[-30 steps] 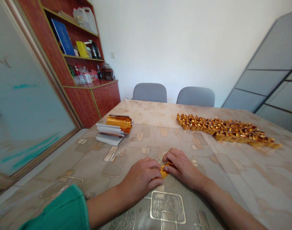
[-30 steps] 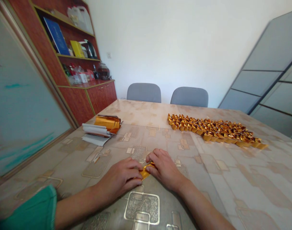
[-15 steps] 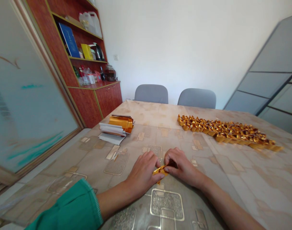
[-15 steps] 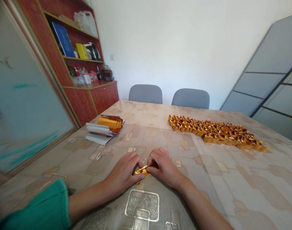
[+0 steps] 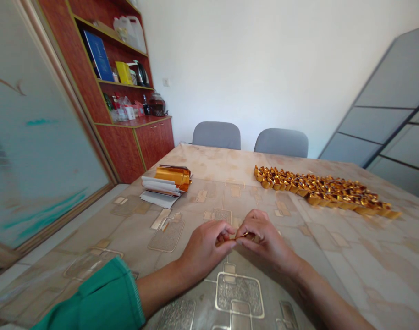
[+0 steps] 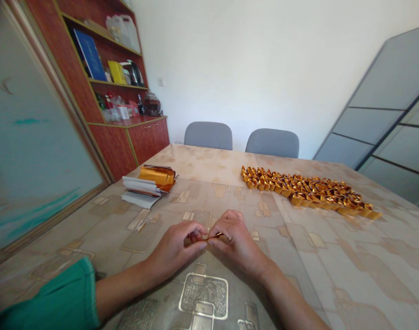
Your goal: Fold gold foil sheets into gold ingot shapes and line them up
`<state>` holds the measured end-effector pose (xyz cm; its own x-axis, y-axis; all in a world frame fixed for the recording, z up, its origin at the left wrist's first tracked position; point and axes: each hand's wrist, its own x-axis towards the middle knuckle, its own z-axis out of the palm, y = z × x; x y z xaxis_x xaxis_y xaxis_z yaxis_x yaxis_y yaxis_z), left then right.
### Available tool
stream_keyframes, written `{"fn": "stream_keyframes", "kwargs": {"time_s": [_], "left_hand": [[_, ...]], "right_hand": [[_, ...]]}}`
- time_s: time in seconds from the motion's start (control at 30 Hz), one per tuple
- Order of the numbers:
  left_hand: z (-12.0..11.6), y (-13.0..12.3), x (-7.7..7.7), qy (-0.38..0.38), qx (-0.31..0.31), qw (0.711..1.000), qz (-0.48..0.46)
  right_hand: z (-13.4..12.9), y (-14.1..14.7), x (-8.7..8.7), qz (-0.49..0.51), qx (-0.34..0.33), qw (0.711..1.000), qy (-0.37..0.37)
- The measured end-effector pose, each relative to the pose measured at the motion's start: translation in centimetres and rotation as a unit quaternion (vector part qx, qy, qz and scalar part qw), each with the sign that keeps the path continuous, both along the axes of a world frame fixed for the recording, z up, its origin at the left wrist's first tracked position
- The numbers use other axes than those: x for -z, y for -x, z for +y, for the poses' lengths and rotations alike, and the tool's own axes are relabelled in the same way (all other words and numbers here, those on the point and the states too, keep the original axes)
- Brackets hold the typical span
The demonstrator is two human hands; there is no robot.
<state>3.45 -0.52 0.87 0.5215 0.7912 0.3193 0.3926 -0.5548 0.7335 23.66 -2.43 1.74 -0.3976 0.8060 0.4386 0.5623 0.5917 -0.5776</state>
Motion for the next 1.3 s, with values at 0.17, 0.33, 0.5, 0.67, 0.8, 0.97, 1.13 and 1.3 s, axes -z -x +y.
{"fn": "stream_keyframes", "kwargs": {"time_s": [0.17,0.33,0.5,0.67,0.8,0.97,1.13,1.3], "left_hand": [[0.3,0.5,-0.2,-0.046,0.010,0.999,-0.005],[0.6,0.8,-0.5,-0.068,-0.009,0.997,-0.018],[0.7,0.6,-0.6,0.040,-0.055,0.994,-0.081],[0.6,0.3,-0.7,0.178,-0.071,0.962,-0.193],[0.2,0.2,-1.0,0.188,-0.049,0.960,-0.204],[0.0,0.2,-0.6,0.223,-0.003,0.952,-0.209],[0.3,0.5,-0.8,0.147,0.070,0.972,-0.168],[0.3,0.4,-1.1,0.138,0.094,0.977,-0.133]], "right_hand": [[0.1,-0.3,-0.5,0.024,-0.011,1.000,0.014],[0.7,-2.4,-0.3,0.118,0.023,0.988,0.095],[1.0,-3.8,-0.9,0.219,0.056,0.958,0.175],[0.1,-1.4,-1.2,0.285,0.000,0.921,0.266],[-0.3,1.1,-0.6,0.330,-0.022,0.897,0.294],[-0.2,1.3,-0.6,0.353,-0.005,0.890,0.289],[-0.3,1.1,-0.8,0.350,-0.047,0.881,0.314],[-0.2,1.4,-0.3,0.357,-0.044,0.878,0.315]]}}
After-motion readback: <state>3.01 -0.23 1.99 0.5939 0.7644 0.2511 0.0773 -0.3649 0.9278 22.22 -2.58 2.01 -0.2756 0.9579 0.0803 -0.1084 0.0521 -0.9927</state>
